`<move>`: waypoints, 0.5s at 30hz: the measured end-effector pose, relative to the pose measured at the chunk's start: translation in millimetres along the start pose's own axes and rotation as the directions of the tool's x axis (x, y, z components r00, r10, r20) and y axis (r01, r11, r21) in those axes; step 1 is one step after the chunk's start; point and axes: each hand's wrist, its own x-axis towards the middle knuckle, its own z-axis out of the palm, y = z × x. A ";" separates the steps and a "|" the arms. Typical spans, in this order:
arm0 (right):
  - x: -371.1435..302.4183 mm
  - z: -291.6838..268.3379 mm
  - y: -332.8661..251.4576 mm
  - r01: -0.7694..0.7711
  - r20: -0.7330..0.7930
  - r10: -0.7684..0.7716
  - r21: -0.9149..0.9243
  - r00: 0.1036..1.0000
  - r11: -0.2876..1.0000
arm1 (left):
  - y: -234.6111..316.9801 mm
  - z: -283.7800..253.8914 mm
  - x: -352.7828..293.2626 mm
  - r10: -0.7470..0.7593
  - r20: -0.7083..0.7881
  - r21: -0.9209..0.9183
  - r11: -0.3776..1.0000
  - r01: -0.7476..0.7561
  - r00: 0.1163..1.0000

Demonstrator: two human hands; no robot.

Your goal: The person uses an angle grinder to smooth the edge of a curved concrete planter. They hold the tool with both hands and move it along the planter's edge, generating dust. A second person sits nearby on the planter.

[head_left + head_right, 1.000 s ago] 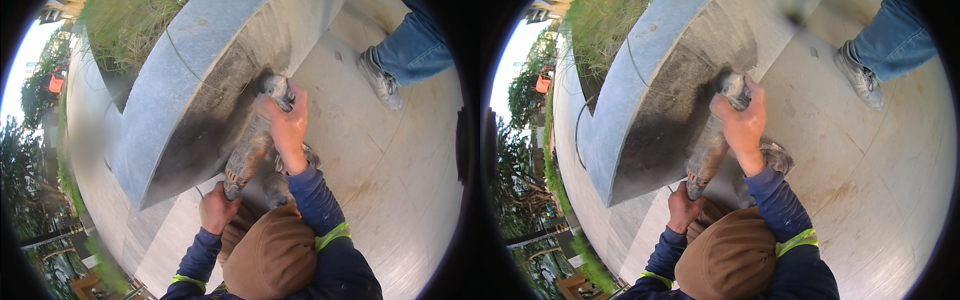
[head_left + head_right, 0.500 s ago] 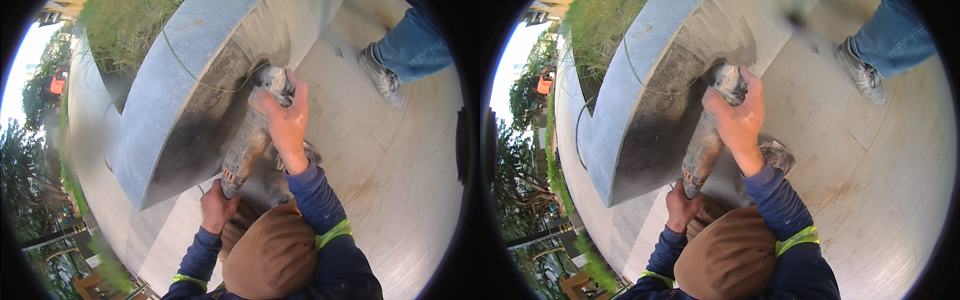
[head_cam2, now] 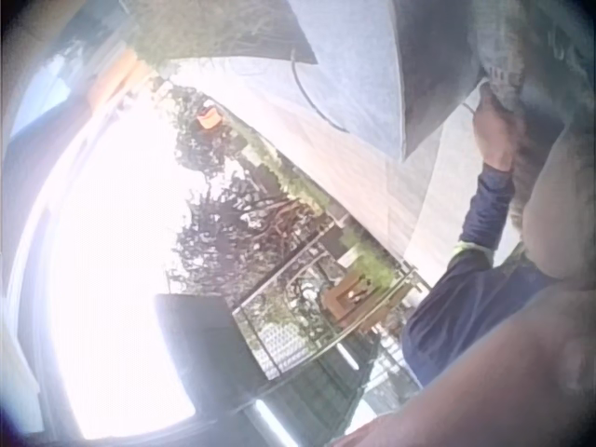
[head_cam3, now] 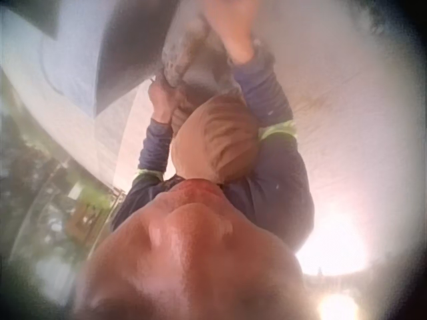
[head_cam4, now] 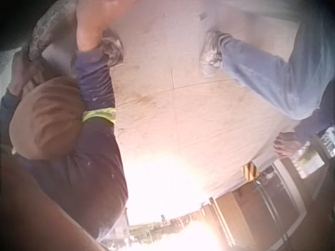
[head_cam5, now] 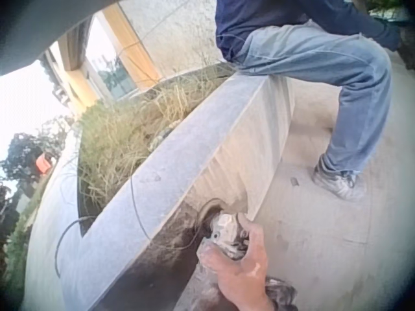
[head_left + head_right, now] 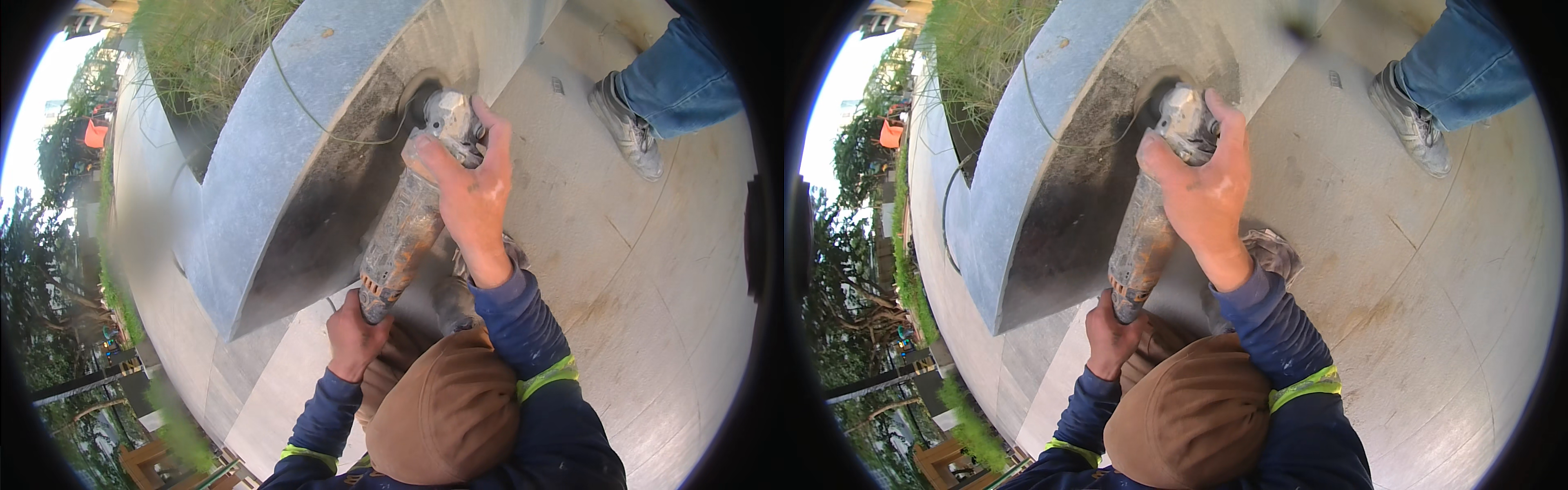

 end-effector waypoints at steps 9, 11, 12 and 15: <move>-3.3 -4.6 21.8 -0.103 -0.023 0.102 -0.051 0.995 0.993 | -9.8 9.4 -4.9 -0.031 0.090 0.047 0.999 0.027 0.995; -4.4 -3.7 22.1 -0.098 -0.020 0.097 -0.067 0.995 0.993 | -11.0 7.7 -5.6 -0.031 0.090 0.050 0.998 0.027 0.995; -2.5 -3.2 17.9 -0.066 -0.016 0.065 -0.063 0.998 0.996 | -6.1 5.4 -4.6 -0.035 0.085 0.045 0.998 0.031 0.996; 1.3 -1.7 2.6 -0.013 0.002 0.013 -0.011 1.000 1.000 | 2.0 1.9 -2.8 -0.007 0.038 -0.010 1.000 0.008 0.999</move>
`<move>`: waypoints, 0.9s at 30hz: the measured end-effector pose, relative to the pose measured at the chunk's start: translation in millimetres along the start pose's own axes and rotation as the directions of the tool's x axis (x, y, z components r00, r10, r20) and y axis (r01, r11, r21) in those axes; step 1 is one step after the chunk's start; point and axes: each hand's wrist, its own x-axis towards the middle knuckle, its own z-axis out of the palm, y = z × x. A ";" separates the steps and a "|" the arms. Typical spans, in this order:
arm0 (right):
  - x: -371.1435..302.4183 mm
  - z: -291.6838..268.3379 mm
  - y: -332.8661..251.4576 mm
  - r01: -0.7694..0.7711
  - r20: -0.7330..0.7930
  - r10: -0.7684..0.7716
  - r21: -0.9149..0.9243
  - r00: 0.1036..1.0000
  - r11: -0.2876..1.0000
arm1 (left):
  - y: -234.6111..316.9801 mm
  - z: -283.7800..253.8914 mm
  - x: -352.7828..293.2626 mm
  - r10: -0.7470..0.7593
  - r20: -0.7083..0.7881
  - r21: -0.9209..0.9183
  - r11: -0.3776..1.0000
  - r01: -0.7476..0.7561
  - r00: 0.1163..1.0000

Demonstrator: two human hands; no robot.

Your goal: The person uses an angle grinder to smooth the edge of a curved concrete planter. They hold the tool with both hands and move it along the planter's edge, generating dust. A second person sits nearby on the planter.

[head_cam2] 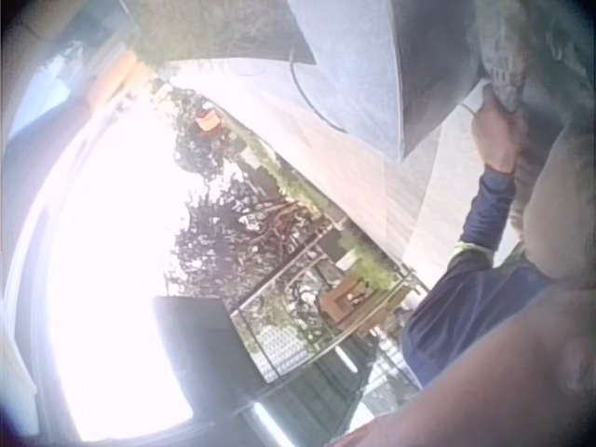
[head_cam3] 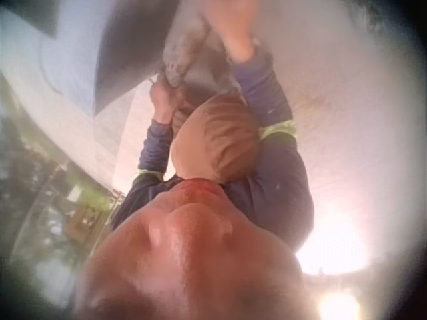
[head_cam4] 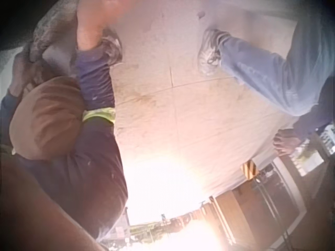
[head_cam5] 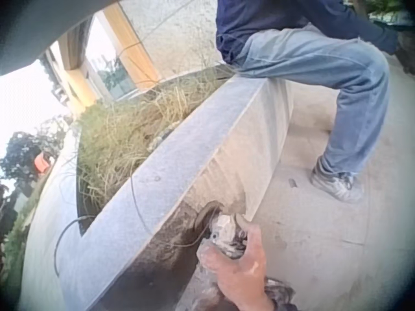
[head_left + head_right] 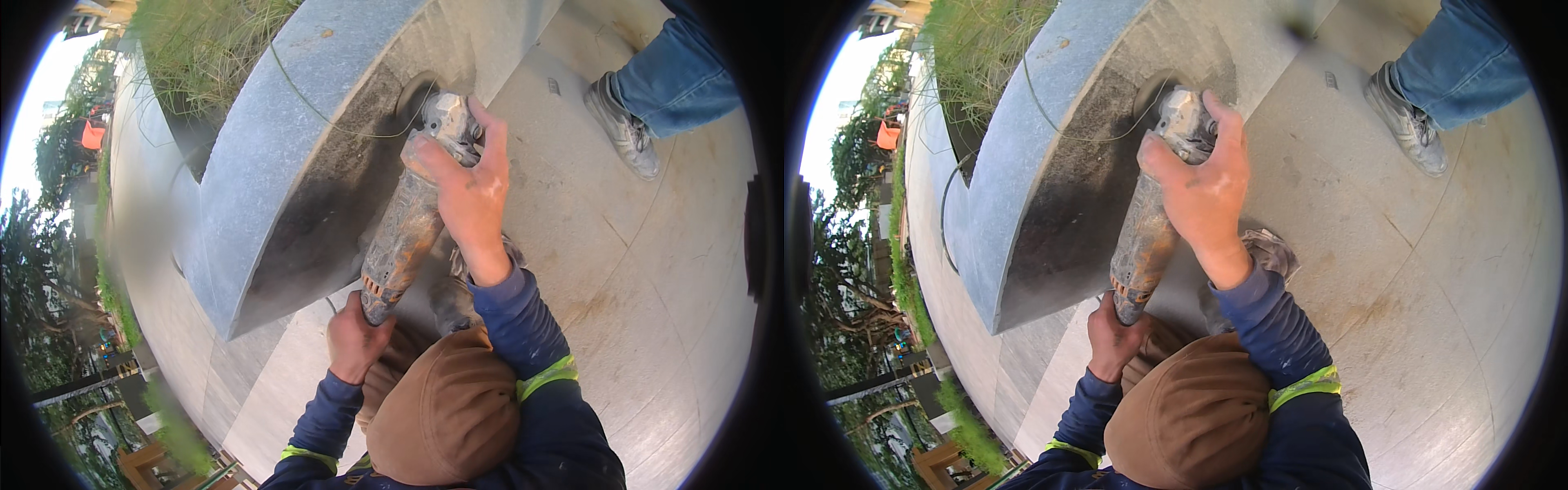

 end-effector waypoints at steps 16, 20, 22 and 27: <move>3.0 -0.3 -20.1 -0.020 0.002 0.020 0.027 1.000 0.999 | 4.1 -2.9 1.5 0.014 -0.013 0.015 1.000 -0.014 1.000; -2.3 -2.9 11.0 0.014 -0.029 -0.020 -0.182 0.999 0.983 | -13.1 7.1 -3.8 -0.048 0.070 0.101 0.994 0.040 0.996; 0.6 -1.9 13.8 -0.006 -0.020 0.004 -0.126 1.000 0.992 | -5.3 5.6 -1.8 -0.064 0.059 0.075 0.995 0.059 0.996; 8.1 5.6 -35.2 0.048 0.022 -0.051 0.125 0.998 0.991 | 11.1 -7.9 6.3 0.066 -0.114 -0.091 0.993 -0.076 0.991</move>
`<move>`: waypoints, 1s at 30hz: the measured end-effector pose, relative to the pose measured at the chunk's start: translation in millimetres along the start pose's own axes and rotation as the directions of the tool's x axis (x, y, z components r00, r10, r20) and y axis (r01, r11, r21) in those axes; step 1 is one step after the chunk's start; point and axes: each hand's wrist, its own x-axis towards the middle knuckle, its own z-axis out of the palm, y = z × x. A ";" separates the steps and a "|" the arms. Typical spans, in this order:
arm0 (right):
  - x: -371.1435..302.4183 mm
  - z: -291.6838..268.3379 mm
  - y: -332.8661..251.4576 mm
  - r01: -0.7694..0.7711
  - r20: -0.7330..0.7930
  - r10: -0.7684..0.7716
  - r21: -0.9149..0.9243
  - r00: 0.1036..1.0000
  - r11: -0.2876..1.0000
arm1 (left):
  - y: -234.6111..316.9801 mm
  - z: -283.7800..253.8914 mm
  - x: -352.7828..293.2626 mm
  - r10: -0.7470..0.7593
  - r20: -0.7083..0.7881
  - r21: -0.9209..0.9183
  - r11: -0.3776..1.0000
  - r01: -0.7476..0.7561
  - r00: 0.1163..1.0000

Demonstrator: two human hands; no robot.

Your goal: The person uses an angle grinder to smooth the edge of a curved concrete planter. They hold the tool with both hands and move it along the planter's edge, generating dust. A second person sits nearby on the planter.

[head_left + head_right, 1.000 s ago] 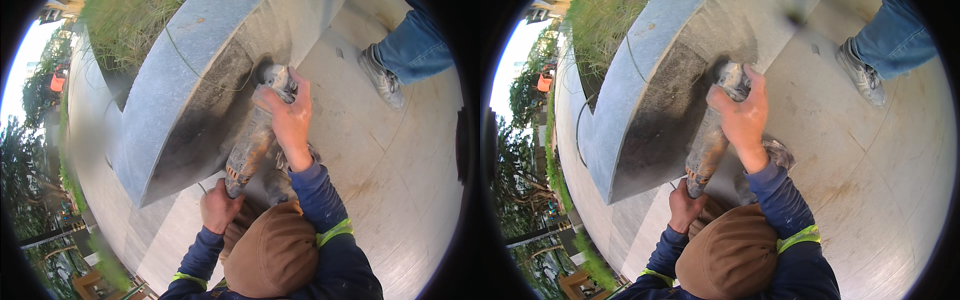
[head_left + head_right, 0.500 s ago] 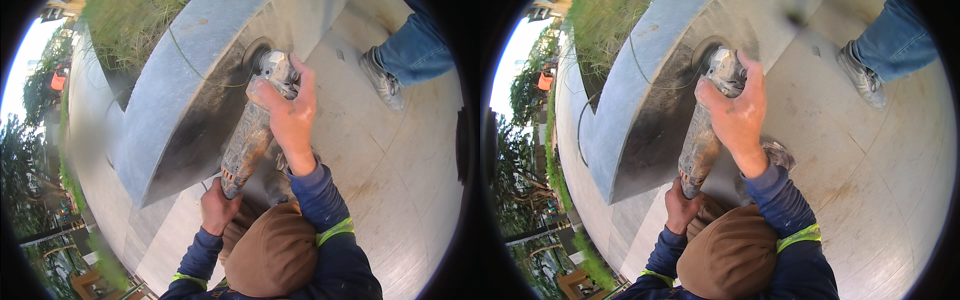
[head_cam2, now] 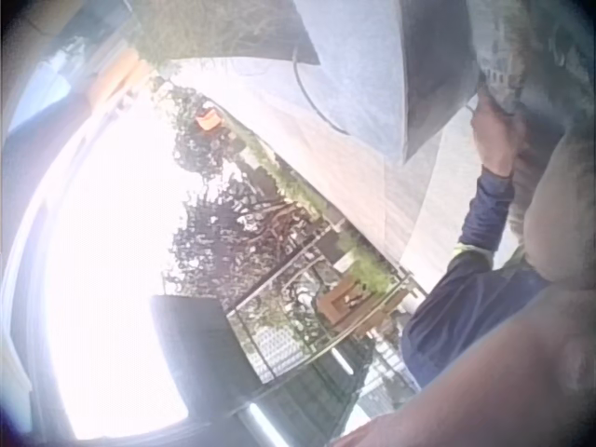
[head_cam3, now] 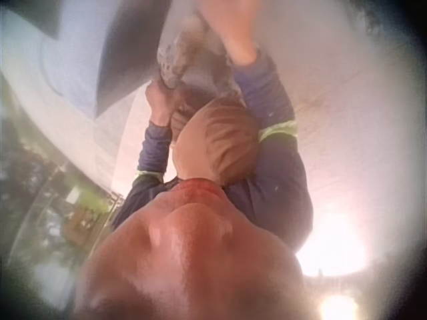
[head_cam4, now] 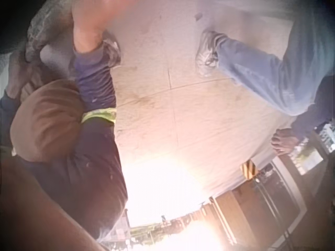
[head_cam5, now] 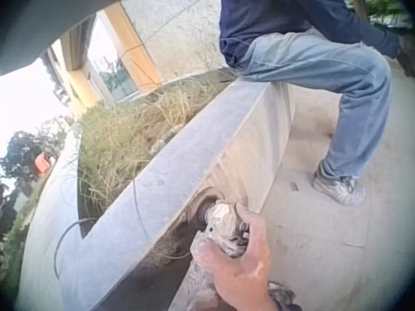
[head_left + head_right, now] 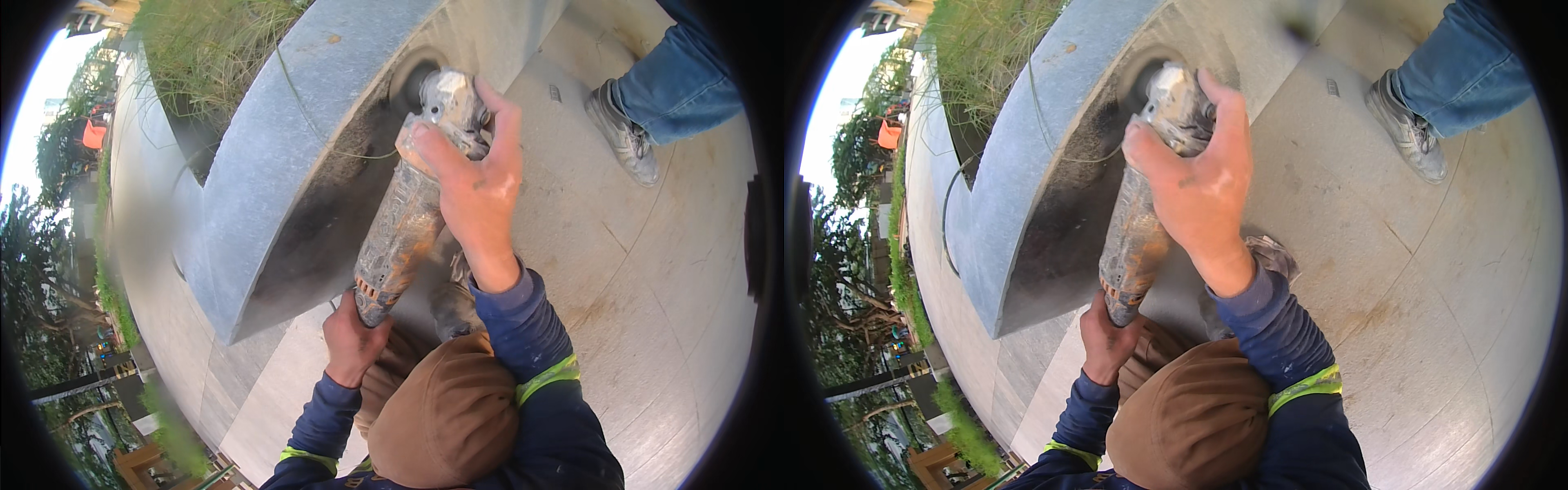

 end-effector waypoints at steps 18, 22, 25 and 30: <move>0.5 1.5 -2.7 0.041 0.001 -0.041 -0.090 0.999 0.995 | -1.7 -4.1 -1.4 -0.020 0.064 0.015 1.000 0.019 0.998; 5.2 0.9 -0.9 0.105 0.010 -0.104 -0.091 0.995 0.990 | -1.1 -4.3 0.9 0.035 0.015 -0.029 0.999 -0.035 0.999; -2.2 1.3 -7.3 -0.127 -0.008 0.128 0.033 0.992 0.991 | -5.4 -4.9 -0.2 0.000 0.070 0.006 1.000 0.000 0.998; 1.6 0.2 4.1 0.071 -0.007 -0.072 -0.098 0.997 0.993 | -2.8 -2.1 0.6 0.001 0.027 -0.008 1.000 -0.001 1.000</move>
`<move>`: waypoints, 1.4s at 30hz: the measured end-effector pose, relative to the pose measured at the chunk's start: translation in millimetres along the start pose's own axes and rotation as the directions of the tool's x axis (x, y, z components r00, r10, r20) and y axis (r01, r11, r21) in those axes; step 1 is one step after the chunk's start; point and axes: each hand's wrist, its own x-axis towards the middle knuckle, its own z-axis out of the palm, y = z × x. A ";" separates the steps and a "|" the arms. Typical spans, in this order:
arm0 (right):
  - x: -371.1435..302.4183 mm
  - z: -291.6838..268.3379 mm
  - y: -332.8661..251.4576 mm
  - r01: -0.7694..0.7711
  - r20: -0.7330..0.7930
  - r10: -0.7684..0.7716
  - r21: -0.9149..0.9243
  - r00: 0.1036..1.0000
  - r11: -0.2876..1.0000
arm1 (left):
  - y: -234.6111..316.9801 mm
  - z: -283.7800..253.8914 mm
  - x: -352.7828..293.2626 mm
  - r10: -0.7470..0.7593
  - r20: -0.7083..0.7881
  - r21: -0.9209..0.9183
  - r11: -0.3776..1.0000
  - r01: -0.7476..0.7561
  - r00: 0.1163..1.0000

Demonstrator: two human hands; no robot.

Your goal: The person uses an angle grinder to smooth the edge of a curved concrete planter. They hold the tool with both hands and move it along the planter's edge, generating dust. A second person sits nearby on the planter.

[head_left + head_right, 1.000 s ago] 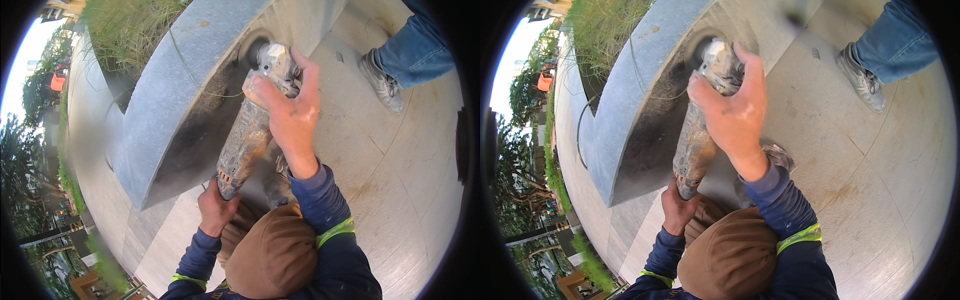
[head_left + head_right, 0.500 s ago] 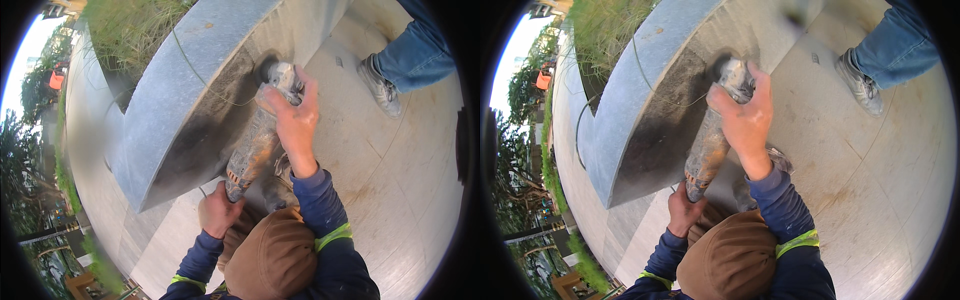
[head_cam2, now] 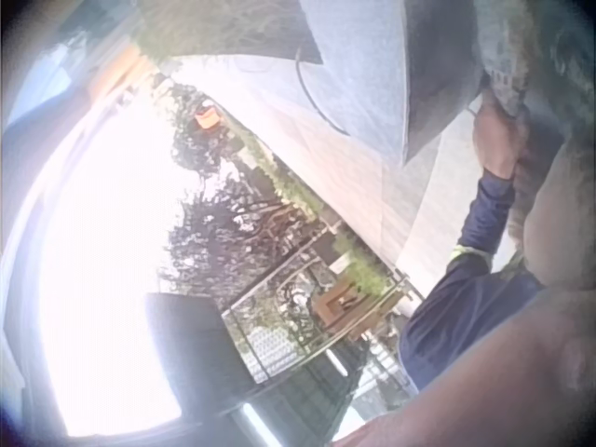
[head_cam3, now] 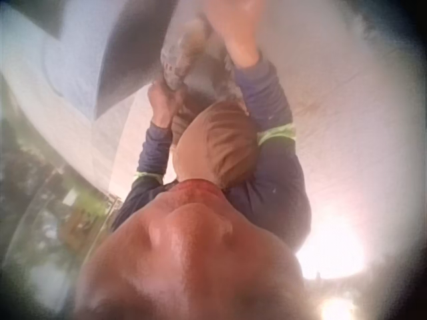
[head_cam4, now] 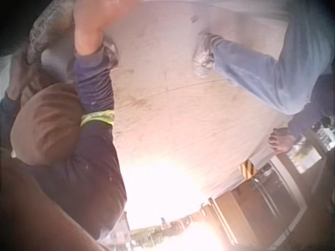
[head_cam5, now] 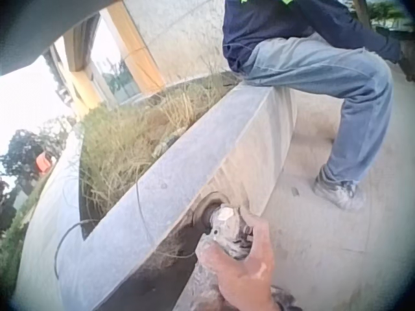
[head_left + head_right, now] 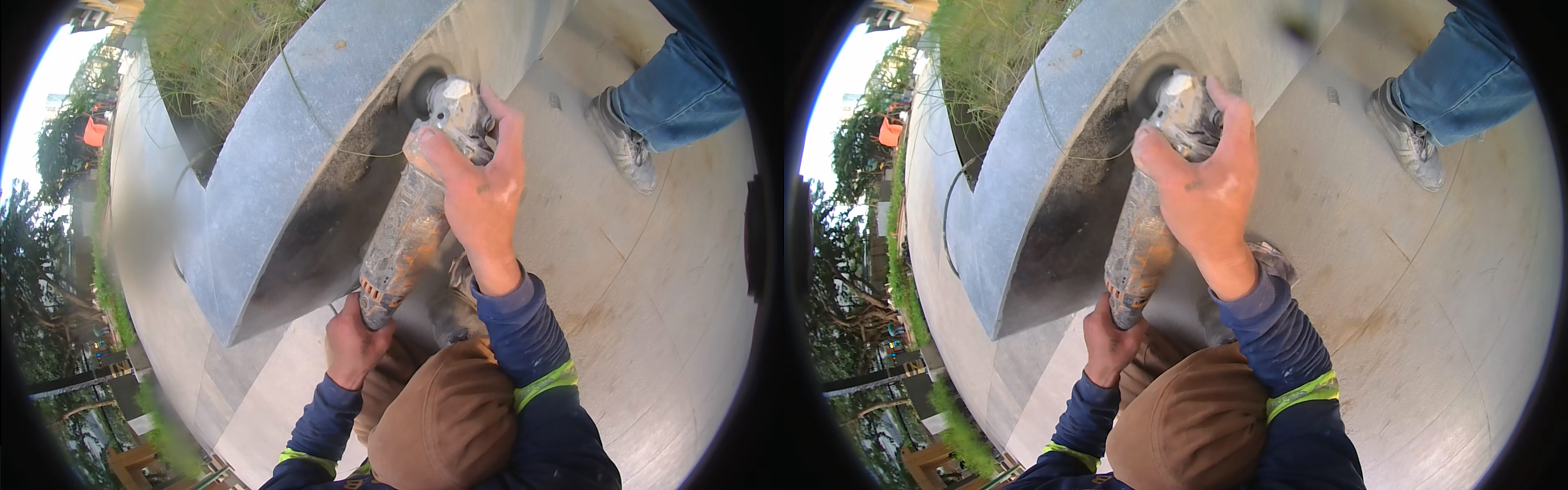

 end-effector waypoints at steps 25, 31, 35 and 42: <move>-26.9 -5.5 37.5 -0.265 -0.025 0.267 0.074 0.963 0.961 | -26.0 8.4 -5.1 -0.113 0.140 0.162 0.983 0.090 0.984; -20.9 -4.3 48.1 -0.184 -0.046 0.179 -0.186 0.983 0.965 | -21.6 7.1 -5.7 -0.071 0.124 0.091 0.994 0.060 0.990; -11.8 -1.7 20.0 -0.123 -0.030 0.121 -0.085 0.992 0.989 | -10.0 1.5 0.6 -0.079 0.078 0.091 0.993 0.072 0.994; -15.5 -4.1 40.0 -0.270 -0.046 0.269 -0.013 0.962 0.963 | -20.6 5.4 0.5 -0.082 0.126 0.149 0.987 0.062 0.989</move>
